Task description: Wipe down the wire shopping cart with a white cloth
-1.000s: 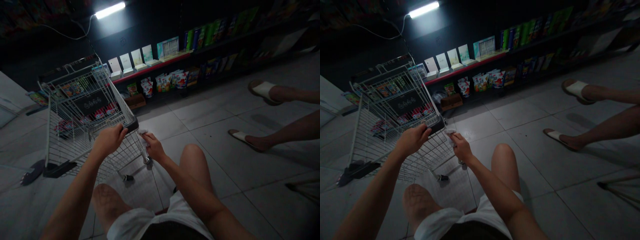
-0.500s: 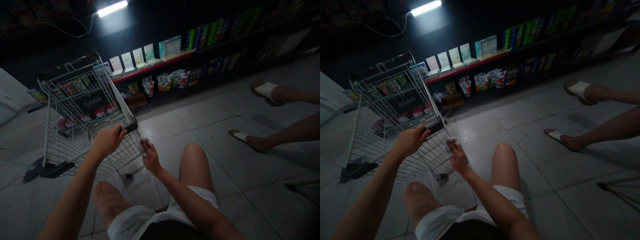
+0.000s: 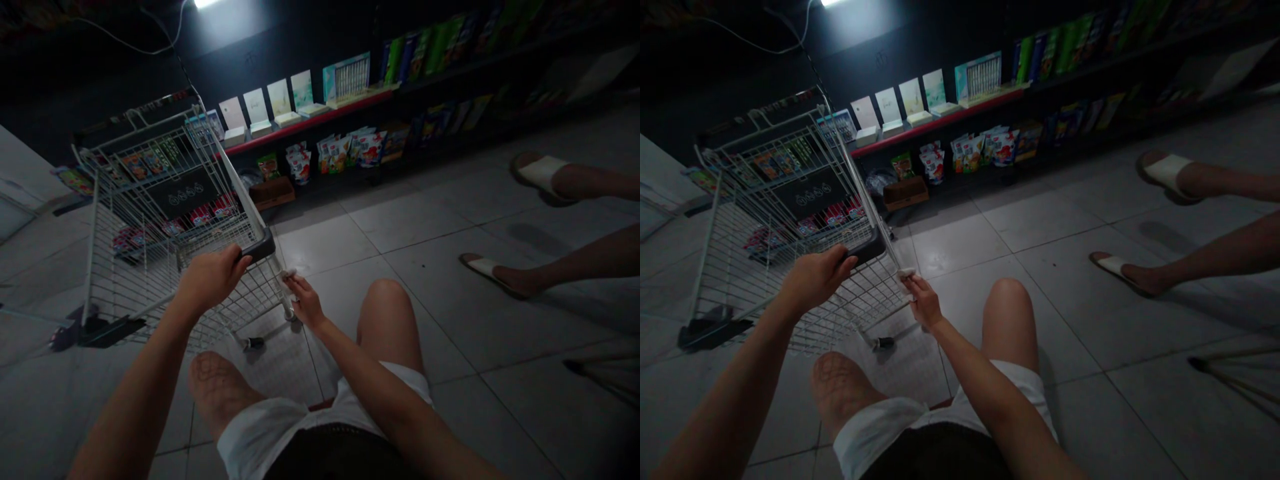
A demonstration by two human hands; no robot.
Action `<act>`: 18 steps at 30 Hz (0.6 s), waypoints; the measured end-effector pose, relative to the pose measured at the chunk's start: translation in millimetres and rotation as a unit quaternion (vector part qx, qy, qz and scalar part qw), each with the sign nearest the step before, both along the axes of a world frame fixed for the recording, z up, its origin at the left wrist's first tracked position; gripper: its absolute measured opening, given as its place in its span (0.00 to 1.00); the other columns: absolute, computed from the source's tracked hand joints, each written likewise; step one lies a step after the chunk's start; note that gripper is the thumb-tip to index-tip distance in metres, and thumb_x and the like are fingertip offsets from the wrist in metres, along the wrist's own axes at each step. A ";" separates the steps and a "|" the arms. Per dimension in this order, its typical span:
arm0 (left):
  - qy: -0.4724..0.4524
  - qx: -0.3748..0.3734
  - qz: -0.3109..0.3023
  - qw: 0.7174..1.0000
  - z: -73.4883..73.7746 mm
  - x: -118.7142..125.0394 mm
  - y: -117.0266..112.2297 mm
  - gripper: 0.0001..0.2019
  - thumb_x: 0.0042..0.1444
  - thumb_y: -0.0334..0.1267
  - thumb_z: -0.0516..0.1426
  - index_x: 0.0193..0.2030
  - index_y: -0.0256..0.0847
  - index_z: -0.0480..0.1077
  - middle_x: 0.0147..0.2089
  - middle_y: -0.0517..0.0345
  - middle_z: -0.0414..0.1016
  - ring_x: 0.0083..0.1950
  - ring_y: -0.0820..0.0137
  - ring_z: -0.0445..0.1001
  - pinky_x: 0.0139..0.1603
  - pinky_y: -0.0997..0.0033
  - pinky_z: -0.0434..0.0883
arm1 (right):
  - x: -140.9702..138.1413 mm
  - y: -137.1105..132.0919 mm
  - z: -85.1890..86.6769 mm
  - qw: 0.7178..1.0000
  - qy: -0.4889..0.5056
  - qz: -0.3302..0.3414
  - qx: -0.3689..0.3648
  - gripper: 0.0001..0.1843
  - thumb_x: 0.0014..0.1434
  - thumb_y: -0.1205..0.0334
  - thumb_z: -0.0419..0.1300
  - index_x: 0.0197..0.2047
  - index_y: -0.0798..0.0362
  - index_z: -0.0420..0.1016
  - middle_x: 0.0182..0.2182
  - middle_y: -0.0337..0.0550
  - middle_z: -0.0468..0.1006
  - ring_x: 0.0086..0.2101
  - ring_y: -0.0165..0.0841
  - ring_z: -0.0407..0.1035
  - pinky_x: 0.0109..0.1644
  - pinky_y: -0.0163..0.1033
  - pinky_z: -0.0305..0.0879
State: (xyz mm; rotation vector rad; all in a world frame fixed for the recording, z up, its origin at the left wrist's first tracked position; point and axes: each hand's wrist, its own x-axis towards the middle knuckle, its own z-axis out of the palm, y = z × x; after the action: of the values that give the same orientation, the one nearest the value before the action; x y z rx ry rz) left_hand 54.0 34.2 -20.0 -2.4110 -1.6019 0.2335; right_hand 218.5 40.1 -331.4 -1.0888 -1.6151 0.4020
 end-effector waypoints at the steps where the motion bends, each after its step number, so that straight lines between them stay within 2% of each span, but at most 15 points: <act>1: -0.001 -0.001 -0.003 1.000 -0.2 -2.9 -1.2 0.24 0.68 0.53 0.37 0.44 0.41 0.68 0.37 0.49 0.80 0.38 0.60 0.78 0.32 0.67 0.59 | 8.0 -3.0 -4.4 1.000 0.004 -0.003 -0.006 0.36 0.45 0.77 0.51 0.58 0.50 0.73 0.56 0.45 0.73 0.58 0.36 0.67 0.65 0.44 0.67; 4: 0.003 -0.004 0.002 1.000 -0.3 -11.4 -5.8 0.24 0.68 0.53 0.38 0.42 0.42 0.68 0.35 0.50 0.80 0.37 0.60 0.78 0.31 0.67 0.57 | 25.5 -8.5 -19.2 0.995 0.046 -0.076 -0.034 0.31 0.45 0.76 0.50 0.51 0.53 0.78 0.49 0.48 0.76 0.52 0.36 0.71 0.60 0.45 0.70; 6: 0.007 -0.004 0.003 1.000 0.1 -15.3 -8.3 0.23 0.67 0.54 0.38 0.42 0.42 0.68 0.34 0.51 0.79 0.37 0.61 0.78 0.31 0.68 0.57 | 23.9 -7.7 -24.3 0.988 0.077 -0.122 -0.045 0.30 0.47 0.75 0.50 0.52 0.54 0.76 0.49 0.51 0.75 0.53 0.38 0.70 0.62 0.49 0.69; 9: 0.005 -0.005 -0.002 1.000 1.0 -17.5 -10.7 0.24 0.67 0.55 0.38 0.41 0.43 0.67 0.32 0.53 0.77 0.36 0.62 0.77 0.31 0.69 0.57 | -0.7 -5.3 -22.8 0.991 0.093 -0.086 -0.046 0.33 0.48 0.74 0.51 0.59 0.53 0.71 0.55 0.50 0.72 0.59 0.37 0.65 0.66 0.49 0.64; 12: 0.008 -0.008 -0.007 1.000 1.9 -19.0 -13.2 0.23 0.67 0.54 0.37 0.41 0.42 0.67 0.30 0.54 0.76 0.34 0.63 0.76 0.31 0.69 0.56 | -31.0 -8.3 -21.3 0.994 0.090 -0.034 -0.052 0.37 0.48 0.74 0.52 0.63 0.52 0.67 0.58 0.49 0.70 0.60 0.36 0.64 0.66 0.48 0.64; 14: 0.011 -0.010 -0.008 1.000 2.5 -22.4 -15.8 0.23 0.67 0.54 0.37 0.41 0.43 0.67 0.29 0.54 0.75 0.33 0.63 0.75 0.30 0.69 0.56 | -41.4 -10.9 -22.4 0.994 0.091 -0.028 -0.058 0.36 0.49 0.74 0.52 0.63 0.53 0.67 0.57 0.50 0.71 0.58 0.37 0.66 0.64 0.48 0.67; 18: 0.006 -0.010 -0.008 1.000 3.5 -35.2 -21.8 0.23 0.66 0.54 0.38 0.38 0.43 0.67 0.26 0.55 0.72 0.30 0.65 0.73 0.30 0.68 0.55 | -41.9 -12.2 -20.7 0.992 0.099 -0.025 -0.072 0.30 0.49 0.74 0.51 0.55 0.52 0.75 0.51 0.49 0.75 0.53 0.36 0.70 0.60 0.46 0.70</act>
State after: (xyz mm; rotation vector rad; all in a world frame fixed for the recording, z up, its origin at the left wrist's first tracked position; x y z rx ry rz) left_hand 18.8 12.4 -16.5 -2.4316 -1.5826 0.2603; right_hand 176.6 28.0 -352.1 -1.1575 -1.3983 0.5809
